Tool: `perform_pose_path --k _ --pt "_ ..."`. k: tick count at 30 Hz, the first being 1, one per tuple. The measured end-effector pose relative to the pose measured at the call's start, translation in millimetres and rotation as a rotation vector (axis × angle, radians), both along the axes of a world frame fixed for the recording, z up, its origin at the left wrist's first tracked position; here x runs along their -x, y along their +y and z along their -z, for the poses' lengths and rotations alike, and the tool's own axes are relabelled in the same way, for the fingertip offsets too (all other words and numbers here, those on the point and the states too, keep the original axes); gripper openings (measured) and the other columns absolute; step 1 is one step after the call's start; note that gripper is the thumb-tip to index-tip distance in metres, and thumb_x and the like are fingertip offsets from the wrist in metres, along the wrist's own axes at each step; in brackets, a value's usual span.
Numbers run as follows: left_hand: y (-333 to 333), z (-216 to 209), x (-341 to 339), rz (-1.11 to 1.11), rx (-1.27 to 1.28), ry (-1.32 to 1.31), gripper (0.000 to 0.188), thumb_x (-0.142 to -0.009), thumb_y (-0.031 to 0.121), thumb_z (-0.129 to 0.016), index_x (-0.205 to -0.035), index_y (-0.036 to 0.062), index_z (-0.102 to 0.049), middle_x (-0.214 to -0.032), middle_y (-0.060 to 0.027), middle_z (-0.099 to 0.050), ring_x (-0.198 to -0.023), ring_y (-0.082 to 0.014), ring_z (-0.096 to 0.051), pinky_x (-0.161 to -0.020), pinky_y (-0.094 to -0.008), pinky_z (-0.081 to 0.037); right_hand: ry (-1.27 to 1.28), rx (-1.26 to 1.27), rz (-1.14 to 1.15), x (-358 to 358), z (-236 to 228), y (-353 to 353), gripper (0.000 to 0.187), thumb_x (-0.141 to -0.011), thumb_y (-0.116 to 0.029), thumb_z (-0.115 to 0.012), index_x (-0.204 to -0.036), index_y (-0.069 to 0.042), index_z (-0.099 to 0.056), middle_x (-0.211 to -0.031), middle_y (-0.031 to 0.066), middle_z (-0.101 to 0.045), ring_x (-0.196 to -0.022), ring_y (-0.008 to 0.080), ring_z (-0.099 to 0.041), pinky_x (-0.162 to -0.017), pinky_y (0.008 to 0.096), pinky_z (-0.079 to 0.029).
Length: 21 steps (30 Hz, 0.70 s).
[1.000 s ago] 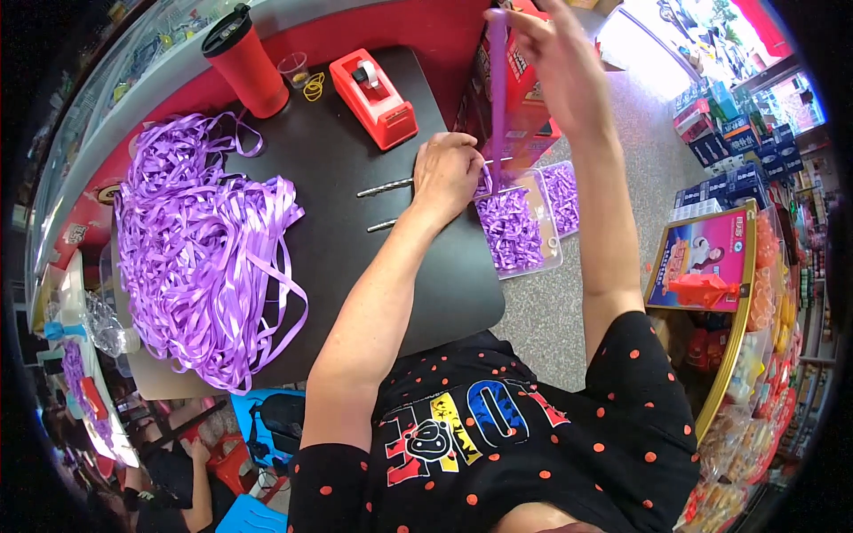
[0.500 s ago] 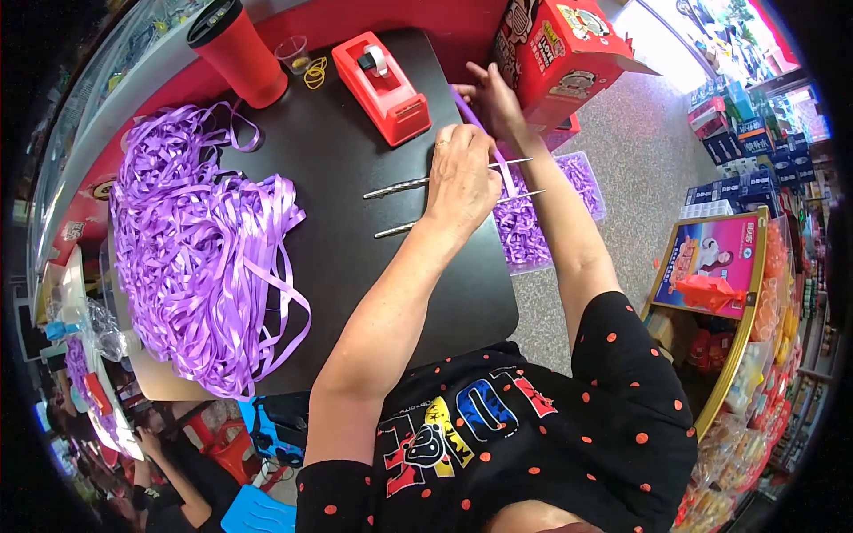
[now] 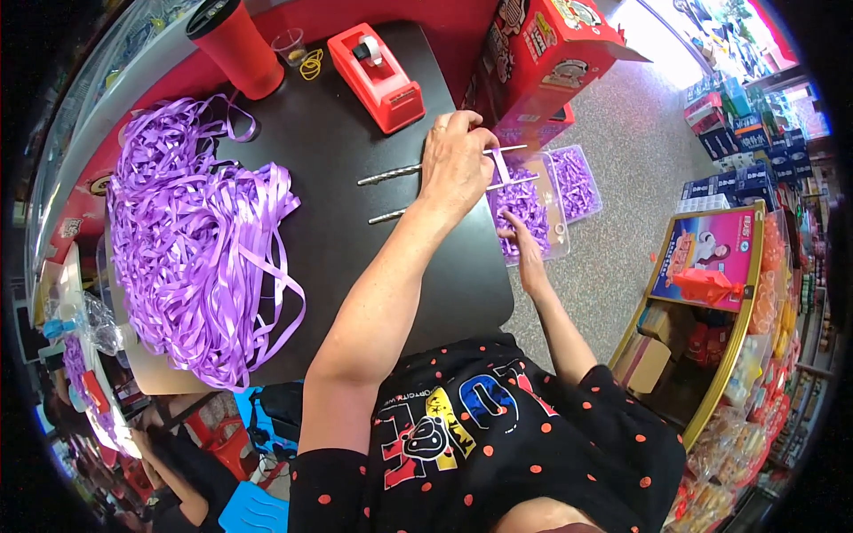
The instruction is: Creating small decorative ribbons using a wooden jig and tape.
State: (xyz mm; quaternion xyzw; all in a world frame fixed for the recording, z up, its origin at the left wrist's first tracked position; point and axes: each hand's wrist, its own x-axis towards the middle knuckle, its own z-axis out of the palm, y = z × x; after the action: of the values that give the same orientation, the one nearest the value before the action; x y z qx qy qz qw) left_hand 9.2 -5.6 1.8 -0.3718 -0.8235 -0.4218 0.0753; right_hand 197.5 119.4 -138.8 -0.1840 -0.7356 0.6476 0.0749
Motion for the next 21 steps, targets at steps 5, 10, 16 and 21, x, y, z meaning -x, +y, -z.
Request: perform_pose_path --k 5,10,16,21 --pt "3 3 2 0.01 0.02 0.003 0.024 -0.066 0.003 -0.059 -0.085 0.0081 -0.072 -0.113 -0.0125 -0.059 -0.11 -0.0307 -0.05 -0.097 -0.0389 -0.04 0.005 -0.153 0.117 -54 -70 -22 0.059 -0.1 -0.044 -0.027 -0.136 0.001 -0.042 -0.099 0.0073 -0.067 -0.103 0.0147 -0.056 -0.094 0.032 -0.036" --pt "4 4 1 0.023 0.023 0.01 0.024 -0.066 0.004 -0.059 -0.085 0.0083 -0.072 -0.114 -0.0121 -0.059 -0.111 -0.0303 -0.05 -0.097 -0.0388 -0.04 0.043 -0.193 0.113 -65 -122 -29 0.056 -0.101 -0.041 -0.028 -0.131 0.001 -0.048 -0.098 0.0115 -0.068 -0.103 0.0165 -0.052 -0.099 0.0339 -0.032" --pt "3 6 1 0.025 0.026 0.008 0.023 -0.066 0.005 -0.06 -0.085 0.0085 -0.072 -0.115 -0.0125 -0.058 -0.111 -0.03 -0.05 -0.097 -0.0387 -0.04 0.114 -0.374 0.117 -61 -155 -34 0.059 -0.101 -0.043 -0.021 -0.129 0.0 -0.051 -0.089 0.0119 -0.069 -0.102 0.0185 -0.056 -0.099 0.0395 -0.033" --pt "2 8 2 0.023 0.015 -0.001 0.023 -0.066 0.005 -0.06 -0.085 0.0082 -0.072 -0.115 -0.0123 -0.058 -0.112 -0.0304 -0.049 -0.097 -0.0392 -0.04 0.248 -0.567 0.055 -51 -176 -24 0.068 -0.097 -0.053 -0.024 -0.129 0.001 -0.05 -0.088 0.012 -0.067 -0.093 0.0201 -0.056 -0.098 0.0396 -0.031"
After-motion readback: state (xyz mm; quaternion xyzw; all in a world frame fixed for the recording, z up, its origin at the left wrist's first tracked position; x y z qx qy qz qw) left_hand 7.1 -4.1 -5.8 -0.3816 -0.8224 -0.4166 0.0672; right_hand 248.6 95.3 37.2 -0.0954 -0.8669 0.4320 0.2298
